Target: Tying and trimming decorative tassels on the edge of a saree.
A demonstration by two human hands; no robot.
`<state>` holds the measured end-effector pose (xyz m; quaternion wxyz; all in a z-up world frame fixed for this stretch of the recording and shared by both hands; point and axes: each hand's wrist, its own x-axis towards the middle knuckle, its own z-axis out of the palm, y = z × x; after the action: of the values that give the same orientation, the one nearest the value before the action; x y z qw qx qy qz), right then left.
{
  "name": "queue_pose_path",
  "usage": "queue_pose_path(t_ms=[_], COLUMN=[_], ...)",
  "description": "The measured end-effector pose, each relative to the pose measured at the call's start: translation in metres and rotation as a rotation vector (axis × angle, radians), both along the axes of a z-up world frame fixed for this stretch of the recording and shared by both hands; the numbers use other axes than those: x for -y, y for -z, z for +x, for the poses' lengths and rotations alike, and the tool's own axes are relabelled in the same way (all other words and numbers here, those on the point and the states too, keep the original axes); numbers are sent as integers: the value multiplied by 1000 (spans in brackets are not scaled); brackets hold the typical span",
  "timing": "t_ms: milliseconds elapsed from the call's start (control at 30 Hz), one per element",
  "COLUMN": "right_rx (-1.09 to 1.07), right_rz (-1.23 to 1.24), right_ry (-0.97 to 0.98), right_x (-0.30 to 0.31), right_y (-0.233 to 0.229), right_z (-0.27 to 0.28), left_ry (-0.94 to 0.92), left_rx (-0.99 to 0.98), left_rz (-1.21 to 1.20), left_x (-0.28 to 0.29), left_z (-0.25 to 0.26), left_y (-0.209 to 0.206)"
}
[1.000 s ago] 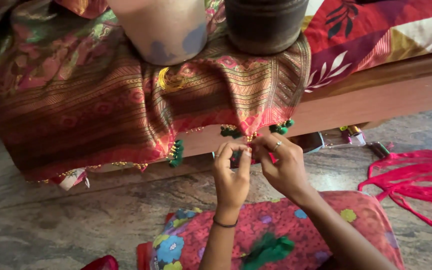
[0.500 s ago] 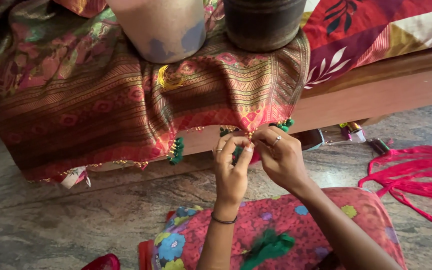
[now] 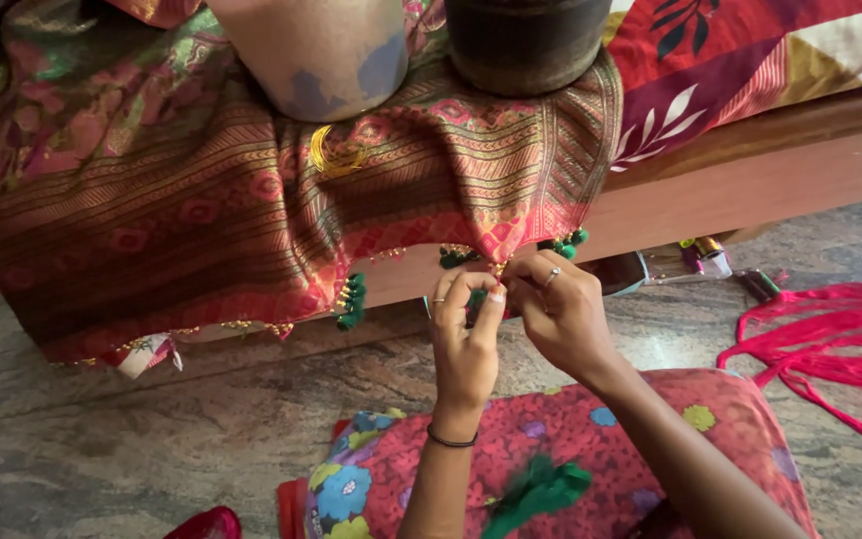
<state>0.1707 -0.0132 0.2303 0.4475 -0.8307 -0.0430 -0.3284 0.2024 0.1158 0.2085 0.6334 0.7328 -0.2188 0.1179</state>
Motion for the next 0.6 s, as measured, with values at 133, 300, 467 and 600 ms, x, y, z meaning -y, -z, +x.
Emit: queue_pose_path(t_ms=[133, 300, 467, 600], right_rx=[2, -18, 5, -3], right_rz=[19, 11, -7, -8], right_ry=[7, 24, 3, 15], right_x=[-1, 1, 1, 0], right_y=[-2, -1, -1, 0], right_z=[0, 0, 0, 0], left_ry=[6, 13, 8, 11], left_rx=[-8, -13, 5, 7], left_rz=[-8, -25, -10, -18], left_x=[0, 2, 1, 0], left_z=[1, 0, 1, 1], left_y=[0, 1, -1, -2])
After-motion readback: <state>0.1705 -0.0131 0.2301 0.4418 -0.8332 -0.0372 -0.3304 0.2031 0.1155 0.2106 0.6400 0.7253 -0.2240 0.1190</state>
